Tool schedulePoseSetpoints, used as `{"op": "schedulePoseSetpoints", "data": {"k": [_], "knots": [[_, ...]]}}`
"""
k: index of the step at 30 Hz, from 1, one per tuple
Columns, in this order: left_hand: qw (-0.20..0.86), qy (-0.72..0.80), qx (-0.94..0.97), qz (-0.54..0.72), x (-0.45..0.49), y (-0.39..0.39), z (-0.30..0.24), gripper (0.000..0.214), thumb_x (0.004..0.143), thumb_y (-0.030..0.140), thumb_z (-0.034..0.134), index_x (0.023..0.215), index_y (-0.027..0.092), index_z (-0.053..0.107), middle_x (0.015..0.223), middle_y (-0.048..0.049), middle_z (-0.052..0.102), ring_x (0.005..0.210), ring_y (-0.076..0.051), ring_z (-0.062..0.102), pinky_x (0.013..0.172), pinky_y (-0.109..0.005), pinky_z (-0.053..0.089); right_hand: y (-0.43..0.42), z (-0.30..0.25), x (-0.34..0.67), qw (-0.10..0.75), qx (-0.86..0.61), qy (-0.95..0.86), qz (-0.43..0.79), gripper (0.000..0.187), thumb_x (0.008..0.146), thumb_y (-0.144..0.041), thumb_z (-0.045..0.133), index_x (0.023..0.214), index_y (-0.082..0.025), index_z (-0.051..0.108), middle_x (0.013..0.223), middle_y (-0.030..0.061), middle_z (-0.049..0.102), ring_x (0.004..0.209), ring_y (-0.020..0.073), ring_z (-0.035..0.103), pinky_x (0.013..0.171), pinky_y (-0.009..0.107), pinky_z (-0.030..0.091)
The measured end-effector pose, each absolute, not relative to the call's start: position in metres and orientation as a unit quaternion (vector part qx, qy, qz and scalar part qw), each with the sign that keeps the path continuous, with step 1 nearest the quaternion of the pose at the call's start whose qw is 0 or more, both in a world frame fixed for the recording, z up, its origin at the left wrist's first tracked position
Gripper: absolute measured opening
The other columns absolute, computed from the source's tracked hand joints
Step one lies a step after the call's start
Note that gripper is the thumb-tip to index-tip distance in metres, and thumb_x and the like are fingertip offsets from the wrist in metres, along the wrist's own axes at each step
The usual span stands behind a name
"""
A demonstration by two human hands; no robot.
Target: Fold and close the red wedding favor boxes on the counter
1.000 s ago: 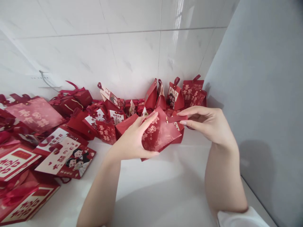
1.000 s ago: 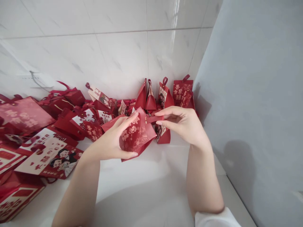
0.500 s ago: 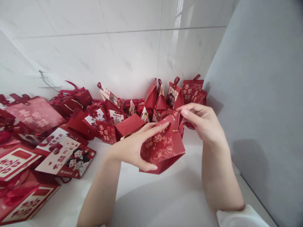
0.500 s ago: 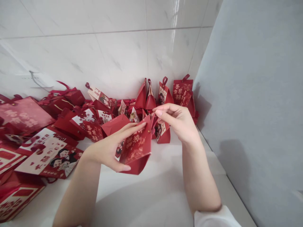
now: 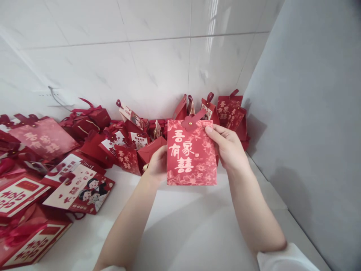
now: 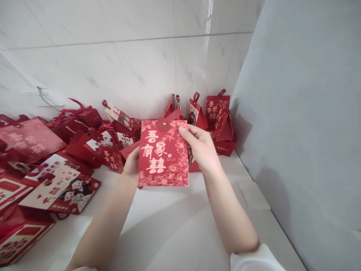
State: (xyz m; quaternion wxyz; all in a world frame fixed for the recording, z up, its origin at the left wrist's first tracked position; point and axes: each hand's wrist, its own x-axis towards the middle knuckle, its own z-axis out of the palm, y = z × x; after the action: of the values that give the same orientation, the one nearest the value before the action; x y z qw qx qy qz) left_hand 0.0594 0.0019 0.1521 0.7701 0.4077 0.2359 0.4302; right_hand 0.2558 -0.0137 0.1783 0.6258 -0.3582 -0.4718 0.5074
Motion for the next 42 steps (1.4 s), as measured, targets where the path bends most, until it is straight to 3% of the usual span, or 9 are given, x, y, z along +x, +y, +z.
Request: {"op": "schedulePoseSetpoints", "data": {"k": [4,9,16,21,23,26,33,38,42], "knots": [[0.732,0.275,0.413,0.468,0.064,0.002,0.152,0.031,0.074,0.034,0.080,0.098,0.017,0.072,0.081,-0.0048,0.074,0.088,-0.026,0.073,0.085,-0.039,0.058,-0.010,0.176,0.262,0.642,-0.380,-0.461,0.480,0.025,0.081,-0.047,0.074,0.098,-0.029,0.077,0.091,0.0015,0.078,0.082,0.0227,0.074,0.075,0.037,0.061],[0.682,0.334,0.406,0.508,0.068,-0.003,0.155,0.031,0.071,0.029,0.081,0.098,0.018,0.073,0.075,-0.0017,0.074,0.079,-0.024,0.074,0.078,-0.036,0.059,-0.007,0.172,0.256,0.642,-0.382,-0.478,0.462,0.029,0.080,-0.049,0.074,0.098,-0.027,0.078,0.088,0.0021,0.078,0.079,0.0224,0.074,0.071,0.036,0.060],[0.689,0.300,0.461,0.472,0.058,0.001,0.154,0.056,0.081,0.065,0.064,0.119,0.024,0.068,0.112,-0.0079,0.073,0.109,-0.030,0.068,0.091,-0.039,0.055,0.003,0.163,0.255,0.701,-0.394,-0.452,0.386,0.030,0.081,-0.050,0.072,0.099,-0.025,0.076,0.088,0.0020,0.076,0.077,0.0211,0.071,0.071,0.036,0.058],[0.644,0.356,0.501,0.455,0.056,0.000,0.155,0.045,0.081,0.047,0.074,0.121,0.027,0.067,0.125,-0.0052,0.069,0.117,-0.029,0.064,0.094,-0.035,0.052,0.005,0.161,0.254,0.735,-0.396,-0.428,0.345,0.037,0.085,-0.051,0.068,0.116,-0.031,0.062,0.105,0.0017,0.072,0.089,0.0196,0.070,0.076,0.034,0.057],[0.628,0.357,0.476,0.502,0.059,0.001,0.156,0.044,0.081,0.046,0.073,0.120,0.026,0.067,0.126,-0.0049,0.069,0.118,-0.029,0.064,0.094,-0.034,0.052,0.005,0.160,0.252,0.725,-0.394,-0.433,0.363,0.035,0.085,-0.054,0.067,0.109,-0.032,0.058,0.100,-0.0003,0.070,0.088,0.0187,0.068,0.075,0.032,0.056],[0.613,0.338,0.445,0.559,0.063,0.003,0.160,0.044,0.082,0.046,0.072,0.120,0.023,0.065,0.127,-0.0058,0.068,0.120,-0.027,0.063,0.097,-0.034,0.052,0.004,0.159,0.247,0.650,-0.384,-0.477,0.450,0.033,0.082,-0.057,0.069,0.092,-0.027,0.061,0.087,-0.0011,0.067,0.085,0.0190,0.067,0.077,0.032,0.054],[0.614,0.323,0.441,0.569,0.056,0.005,0.165,0.046,0.082,0.044,0.072,0.120,0.019,0.066,0.123,-0.0087,0.069,0.115,-0.027,0.065,0.091,-0.033,0.060,0.003,0.158,0.238,0.599,-0.342,-0.479,0.543,0.040,0.082,-0.059,0.069,0.101,-0.025,0.068,0.095,0.0017,0.074,0.092,0.0227,0.070,0.085,0.034,0.055],[0.626,0.311,0.462,0.546,0.049,-0.005,0.178,0.073,0.077,0.045,0.077,0.143,0.045,0.047,0.139,-0.0008,0.061,0.108,-0.025,0.069,0.072,-0.029,0.065,0.003,0.162,0.240,0.610,-0.368,-0.442,0.545,0.044,0.081,-0.063,0.067,0.103,-0.024,0.068,0.105,0.0043,0.076,0.100,0.0262,0.071,0.085,0.037,0.057],[0.621,0.322,0.508,0.503,0.049,-0.018,0.190,0.097,0.063,0.028,0.089,0.146,0.047,0.043,0.144,-0.0022,0.056,0.103,-0.028,0.071,0.064,-0.024,0.063,-0.004,0.170,0.237,0.578,-0.337,-0.423,0.611,0.058,0.086,-0.074,0.049,0.106,-0.024,0.070,0.110,0.0087,0.075,0.112,0.0311,0.068,0.087,0.043,0.059]]}}
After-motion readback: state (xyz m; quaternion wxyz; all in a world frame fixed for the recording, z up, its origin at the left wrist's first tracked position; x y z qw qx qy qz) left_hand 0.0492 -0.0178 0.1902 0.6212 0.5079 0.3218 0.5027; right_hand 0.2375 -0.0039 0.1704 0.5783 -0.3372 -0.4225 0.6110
